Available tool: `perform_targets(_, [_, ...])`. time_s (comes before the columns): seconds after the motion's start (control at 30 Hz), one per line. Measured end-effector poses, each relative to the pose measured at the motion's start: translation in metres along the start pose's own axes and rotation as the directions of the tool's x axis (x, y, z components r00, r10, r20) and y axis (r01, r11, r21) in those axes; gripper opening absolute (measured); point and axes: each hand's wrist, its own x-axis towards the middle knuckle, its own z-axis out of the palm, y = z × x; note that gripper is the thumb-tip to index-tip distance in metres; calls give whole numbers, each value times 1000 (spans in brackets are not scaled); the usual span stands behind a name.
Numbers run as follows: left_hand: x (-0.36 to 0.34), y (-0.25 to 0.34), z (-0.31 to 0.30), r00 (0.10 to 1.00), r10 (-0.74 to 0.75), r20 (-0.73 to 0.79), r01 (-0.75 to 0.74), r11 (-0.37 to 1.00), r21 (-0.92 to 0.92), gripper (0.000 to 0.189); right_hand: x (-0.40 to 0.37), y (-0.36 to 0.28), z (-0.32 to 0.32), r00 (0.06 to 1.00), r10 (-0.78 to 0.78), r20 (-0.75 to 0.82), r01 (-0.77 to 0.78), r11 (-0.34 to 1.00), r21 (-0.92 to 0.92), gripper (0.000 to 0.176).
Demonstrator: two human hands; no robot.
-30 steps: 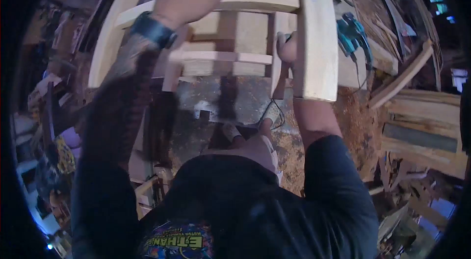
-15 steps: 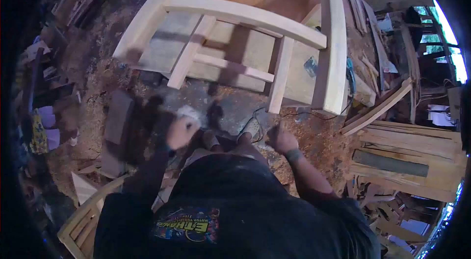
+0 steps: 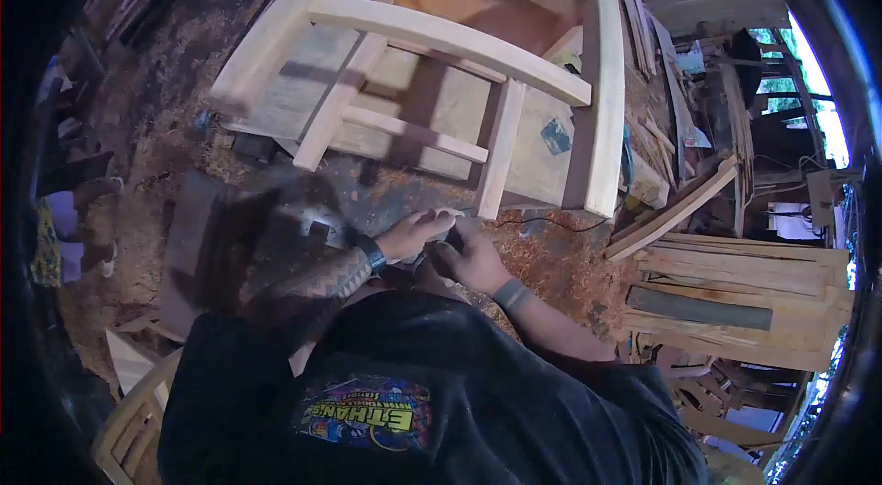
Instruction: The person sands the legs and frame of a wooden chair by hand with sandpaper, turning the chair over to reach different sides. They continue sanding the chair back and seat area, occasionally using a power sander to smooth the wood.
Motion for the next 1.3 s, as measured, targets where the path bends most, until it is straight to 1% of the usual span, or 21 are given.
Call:
perform_targets(0.03, [3, -4, 1, 1000, -20, 16, 20, 998, -56, 29, 0, -5, -2, 1000, 12, 9, -11, 999, -42, 34])
perform_targets(0.07, [-8, 13, 12, 995, -78, -67, 74, 995, -59, 31, -1, -10, -5, 1000, 25, 15, -24, 996, -84, 31])
perform_targets(0.17, [-21, 11, -6, 973, -219, 73, 211, 973, 95, 31, -7, 3, -9, 992, 129, 7, -125, 971, -202, 26])
perform_targets(0.2, [-28, 2, -14, 985, -147, 87, 138, 985, 105, 29, -10, 6, -9, 985, 175, 1, -170, 956, -239, 24])
perform_targets(0.3, [-40, -9, -30, 978, -177, 107, 149, 963, 223, 29, -19, -1, -12, 998, 59, 26, -49, 958, -283, 27])
perform_targets(0.4, [-49, -6, -34, 989, -81, 120, 54, 975, 215, 29, -21, -2, -6, 995, 101, 1, -99, 973, -210, 26])
perform_targets(0.43, [-50, -3, -36, 990, -41, 133, 12, 978, 208, 28, -18, 4, -2, 997, 83, -5, -84, 991, -102, 24])
perform_targets(0.5, [-59, 25, -23, 999, 12, 34, -17, 987, 158, 23, -6, 8, 8, 999, 53, -11, -51, 991, 122, 19])
perform_targets(0.63, [-70, 54, -21, 980, 150, -129, -120, 969, 215, 21, 20, -15, 1, 958, 57, 280, -185, 870, 457, 23])
perform_targets(0.7, [-78, 68, -19, 970, 180, -163, -135, 957, 256, 20, 23, -42, -3, 925, 35, 379, -202, 889, 410, 27])
perform_targets(0.73, [-81, 69, -22, 958, 225, -176, -155, 926, 344, 20, 28, -51, -6, 906, 25, 423, -204, 900, 384, 29])
perform_targets(0.83, [-89, 91, -32, 959, 279, -49, -203, 799, 566, 17, 30, -28, 1, 894, 31, 448, -263, 844, 467, 32])
perform_targets(0.87, [-89, 98, -32, 963, 267, -48, -199, 814, 546, 16, 26, -29, -2, 898, 71, 435, -315, 794, 520, 28])
perform_targets(0.97, [-81, 116, -40, 966, 241, -92, -164, 849, 502, 16, 25, 24, -22, 943, 75, 323, -204, 900, 385, 25])
perform_targets(1.0, [-78, 121, -45, 961, 240, -136, -143, 855, 499, 16, 19, -5, -38, 944, 137, 300, -274, 832, 482, 18])
perform_targets(1.07, [-72, 139, -48, 947, 258, -192, -129, 851, 509, 16, 25, 42, -58, 964, 122, 237, -225, 848, 480, 19])
perform_targets(1.1, [-70, 148, -54, 934, 270, -235, -125, 862, 492, 16, 27, 61, -70, 971, 115, 207, -203, 854, 479, 20])
perform_targets(1.2, [-75, 176, -80, 895, 253, -367, -106, 921, 376, 18, 31, 65, -111, 992, 119, 48, -115, 651, 751, 31])
perform_targets(1.23, [-80, 189, -94, 888, 217, -406, -97, 950, 296, 20, 31, 74, -127, 991, 135, 25, -112, 687, 718, 33])
perform_targets(1.27, [-75, 177, -142, 937, 287, -200, -326, 923, -202, 24, 31, 84, -145, 989, 147, -4, -104, 721, 685, 36])
perform_targets(1.3, [-71, 183, -164, 895, 431, -118, -443, 823, -355, 31, 31, 94, -162, 987, 159, -38, -96, 753, 650, 39])
